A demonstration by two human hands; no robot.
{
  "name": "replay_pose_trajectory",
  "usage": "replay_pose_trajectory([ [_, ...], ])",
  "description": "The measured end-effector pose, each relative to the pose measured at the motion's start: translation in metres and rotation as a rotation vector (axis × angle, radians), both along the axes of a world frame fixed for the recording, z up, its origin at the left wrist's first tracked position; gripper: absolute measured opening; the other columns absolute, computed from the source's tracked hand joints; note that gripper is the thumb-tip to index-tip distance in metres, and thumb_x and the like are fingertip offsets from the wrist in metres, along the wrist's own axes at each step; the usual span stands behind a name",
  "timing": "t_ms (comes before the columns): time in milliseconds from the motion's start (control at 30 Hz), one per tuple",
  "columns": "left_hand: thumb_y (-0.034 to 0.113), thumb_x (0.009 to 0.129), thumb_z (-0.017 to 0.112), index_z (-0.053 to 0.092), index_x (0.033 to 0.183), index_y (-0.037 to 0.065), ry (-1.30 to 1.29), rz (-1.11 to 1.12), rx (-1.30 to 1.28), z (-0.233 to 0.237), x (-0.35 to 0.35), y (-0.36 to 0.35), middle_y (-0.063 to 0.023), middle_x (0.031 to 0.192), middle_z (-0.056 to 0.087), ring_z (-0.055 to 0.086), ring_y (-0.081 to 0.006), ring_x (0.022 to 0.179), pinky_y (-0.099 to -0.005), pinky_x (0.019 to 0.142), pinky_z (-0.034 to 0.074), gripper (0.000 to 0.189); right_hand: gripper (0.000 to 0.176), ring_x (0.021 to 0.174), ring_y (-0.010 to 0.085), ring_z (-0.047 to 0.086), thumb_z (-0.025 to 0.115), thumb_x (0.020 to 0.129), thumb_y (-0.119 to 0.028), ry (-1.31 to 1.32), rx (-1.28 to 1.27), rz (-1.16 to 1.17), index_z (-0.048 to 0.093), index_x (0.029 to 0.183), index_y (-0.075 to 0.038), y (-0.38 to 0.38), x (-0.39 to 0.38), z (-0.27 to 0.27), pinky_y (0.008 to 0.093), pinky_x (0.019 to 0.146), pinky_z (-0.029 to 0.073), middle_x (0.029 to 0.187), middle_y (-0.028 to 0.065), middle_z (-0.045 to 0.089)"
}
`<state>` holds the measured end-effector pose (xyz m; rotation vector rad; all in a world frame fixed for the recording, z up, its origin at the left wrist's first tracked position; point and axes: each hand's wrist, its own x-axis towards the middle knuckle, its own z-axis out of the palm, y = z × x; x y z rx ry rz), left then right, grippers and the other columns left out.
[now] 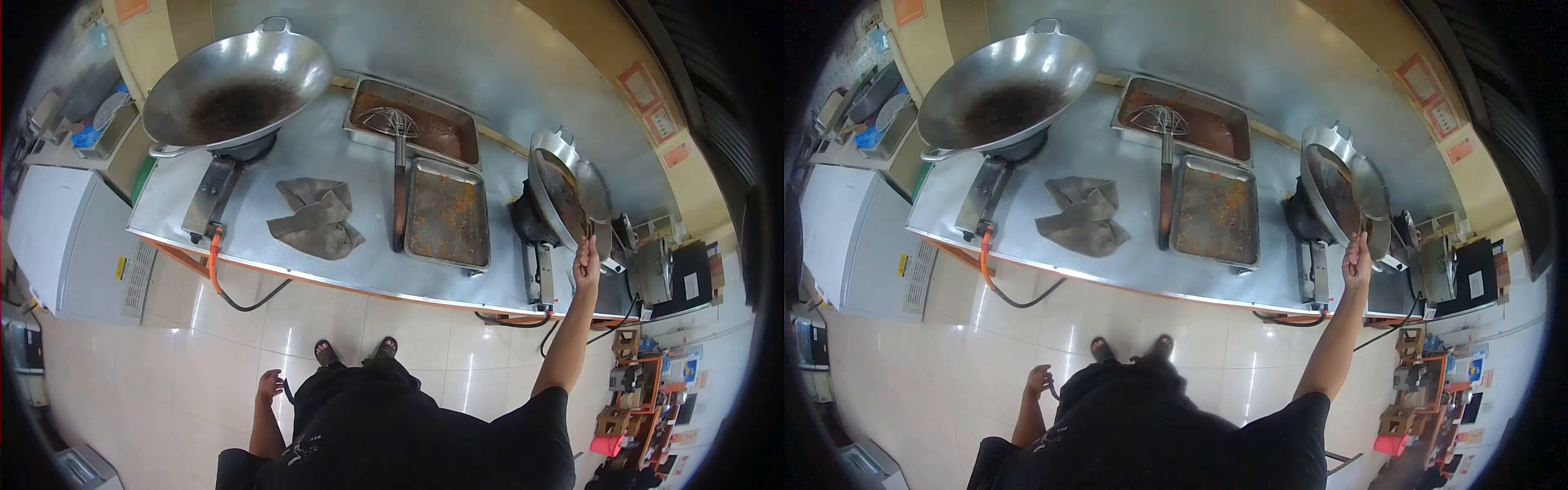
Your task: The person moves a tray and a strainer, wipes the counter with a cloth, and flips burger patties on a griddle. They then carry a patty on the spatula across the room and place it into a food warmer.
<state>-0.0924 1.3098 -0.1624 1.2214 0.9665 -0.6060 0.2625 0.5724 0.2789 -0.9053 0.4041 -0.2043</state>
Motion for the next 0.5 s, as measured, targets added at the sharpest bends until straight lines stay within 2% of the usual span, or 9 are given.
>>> replay_pose_trajectory([
  [33,0.03,0.089,0.053,0.055,0.115,0.012,-0.006,-0.007,-0.008,-0.002,0.0,0.003,-0.0056,0.087,0.058,0.059,-0.0193,0.076,-0.0356,0.068,0.051,0.032,0.033,0.036,0.0002,0.029,0.061,0.089,-0.039,0.024,0.04,-0.029,0.058,0.098,-0.007,-0.004,0.004,0.004,0.0148,0.031,0.021,0.054,-0.0092,0.041],
  [133,0.028,0.093,0.047,0.057,0.113,0.013,0.036,-0.02,0.073,-0.004,0.003,0.01,-0.0059,0.084,0.06,0.06,-0.0174,0.067,-0.031,0.058,0.048,0.027,0.036,0.037,-0.0009,0.028,0.062,0.088,-0.039,-0.022,-0.246,-0.05,0.059,0.102,-0.007,-0.016,0.01,0.047,0.0137,0.032,0.021,0.055,-0.0096,0.041],
  [200,0.027,0.093,0.047,0.058,0.113,0.013,0.034,-0.009,0.076,0.002,0.003,0.014,-0.0057,0.083,0.06,0.059,-0.0172,0.066,-0.0305,0.058,0.048,0.027,0.037,0.038,-0.0017,0.027,0.062,0.088,-0.039,-0.083,-0.482,-0.169,0.059,0.106,-0.007,0.021,0.007,0.105,0.014,0.033,0.019,0.057,-0.0103,0.044],
  [267,0.028,0.092,0.048,0.057,0.114,0.013,0.033,-0.02,0.07,0.007,0.007,0.016,-0.0059,0.085,0.06,0.059,-0.0179,0.07,-0.0319,0.061,0.049,0.028,0.037,0.038,-0.0019,0.025,0.062,0.088,-0.04,-0.209,-0.407,-0.063,0.059,0.107,-0.009,0.0,0.019,0.134,0.015,0.033,0.017,0.06,-0.0111,0.05],
  [367,0.03,0.09,0.05,0.055,0.118,0.012,0.033,-0.044,0.047,0.005,0.013,0.015,-0.0077,0.092,0.059,0.06,-0.0202,0.076,-0.0345,0.065,0.049,0.034,0.038,0.037,-0.0017,0.024,0.062,0.088,-0.042,-0.338,-0.327,-0.038,0.06,0.109,-0.01,-0.006,0.033,0.145,0.0158,0.033,0.017,0.06,-0.012,0.049],
  [467,0.03,0.09,0.05,0.055,0.118,0.011,0.02,-0.064,0.031,-0.008,0.016,0.013,-0.0089,0.091,0.059,0.06,-0.0209,0.077,-0.0338,0.065,0.05,0.034,0.038,0.038,-0.0013,0.027,0.061,0.088,-0.043,-0.023,-0.667,-0.2,0.058,0.108,-0.011,0.054,0.007,0.125,0.0156,0.033,0.018,0.057,-0.0112,0.043],
  [500,0.03,0.09,0.051,0.055,0.118,0.011,-0.004,-0.058,0.023,-0.009,0.015,0.01,-0.0091,0.09,0.059,0.06,-0.021,0.076,-0.034,0.064,0.05,0.034,0.036,0.039,-0.001,0.028,0.06,0.088,-0.043,0.002,-0.588,-0.197,0.058,0.105,-0.011,0.044,0.008,0.103,0.0157,0.033,0.018,0.057,-0.0104,0.042],
])
